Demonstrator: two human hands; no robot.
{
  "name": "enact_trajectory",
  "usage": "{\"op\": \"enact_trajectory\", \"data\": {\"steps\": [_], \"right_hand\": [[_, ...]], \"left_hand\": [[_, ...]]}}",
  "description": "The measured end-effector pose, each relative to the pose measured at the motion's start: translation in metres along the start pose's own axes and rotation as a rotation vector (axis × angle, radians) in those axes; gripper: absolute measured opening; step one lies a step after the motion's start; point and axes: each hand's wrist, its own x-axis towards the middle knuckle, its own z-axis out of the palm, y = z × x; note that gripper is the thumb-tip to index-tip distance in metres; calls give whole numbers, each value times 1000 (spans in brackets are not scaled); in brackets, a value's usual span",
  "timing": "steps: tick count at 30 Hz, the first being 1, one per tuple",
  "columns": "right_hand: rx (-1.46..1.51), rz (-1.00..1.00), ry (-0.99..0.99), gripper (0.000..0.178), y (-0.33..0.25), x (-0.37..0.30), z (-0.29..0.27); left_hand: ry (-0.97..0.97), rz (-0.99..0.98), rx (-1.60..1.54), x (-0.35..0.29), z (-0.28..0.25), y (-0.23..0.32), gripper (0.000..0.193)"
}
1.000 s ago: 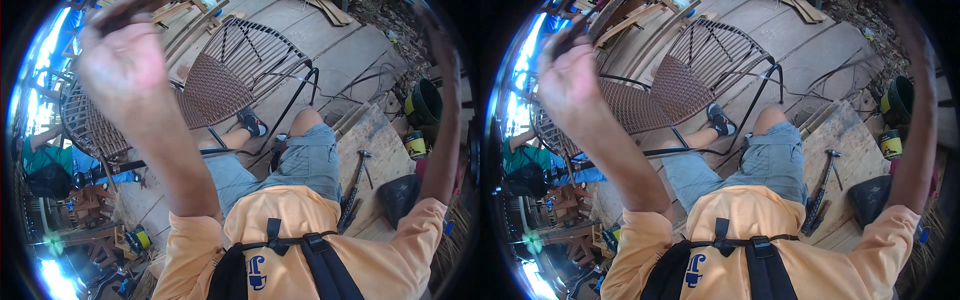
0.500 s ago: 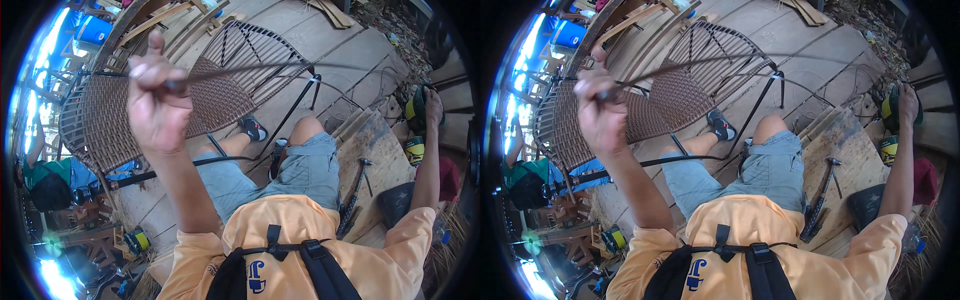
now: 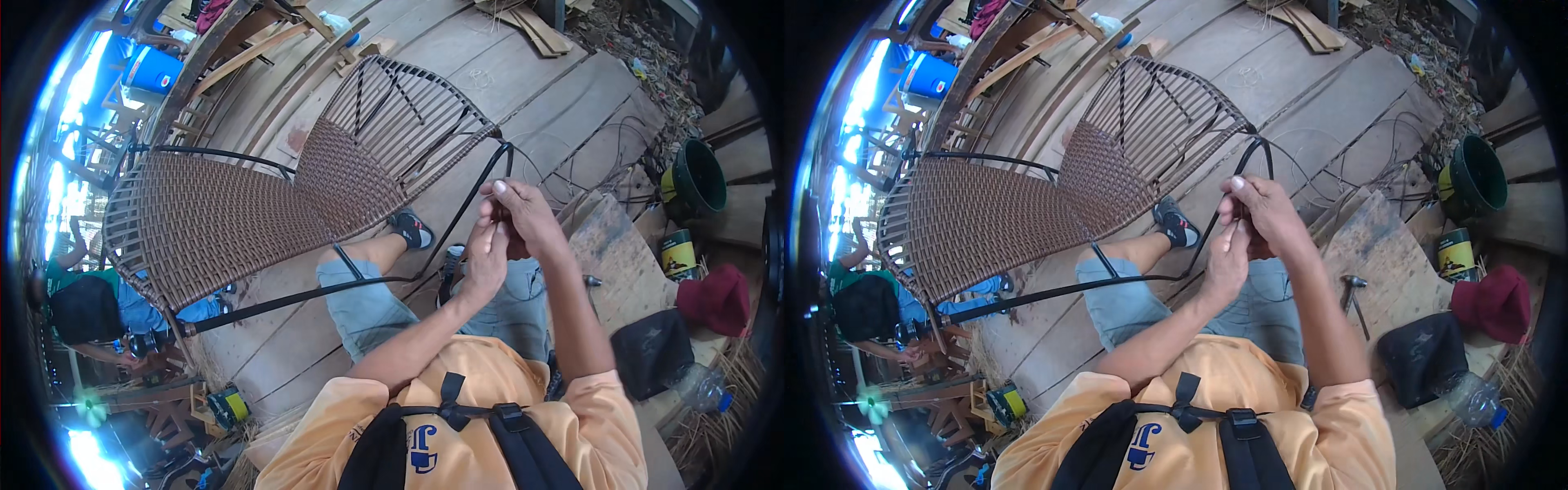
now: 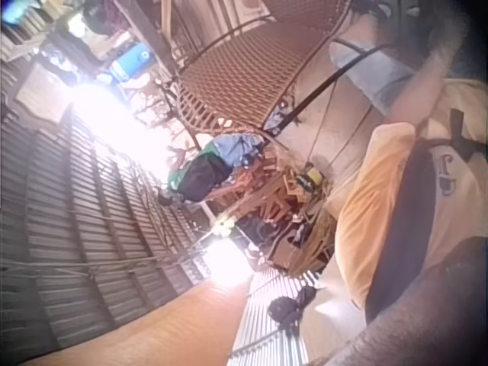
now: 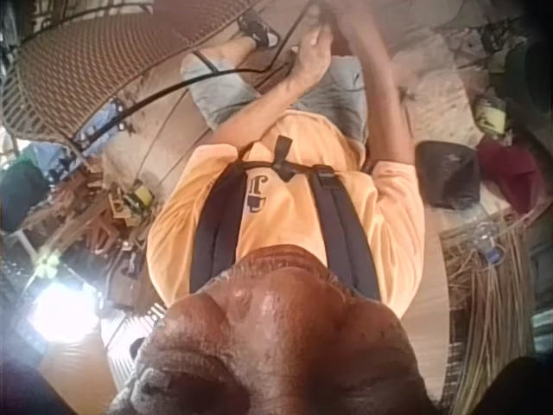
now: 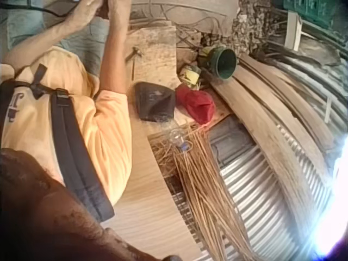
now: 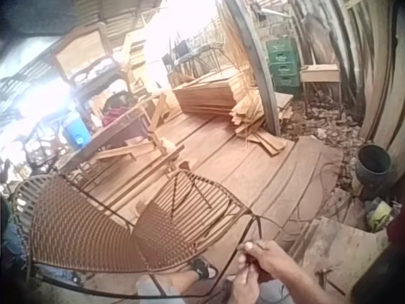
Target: The recorder is weaving a rattan-style chair using synthetic strips in a workshop setting.
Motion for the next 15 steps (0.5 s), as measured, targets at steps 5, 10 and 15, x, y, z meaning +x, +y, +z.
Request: {"op": "enact_trajectory", "data": {"steps": [5,10,15], "right_hand": [[252,-194,150,17,-5,9,2],[230,-292,159,22,-72,-11,16],[-839,-243,-88,24,4,-42,24]], "left_hand": [[-533,-126,155,-21,-31,23,26],[-650,50,106,-47,-41,14,22],[-40,-146,-628,26,-125,42,46]]}}
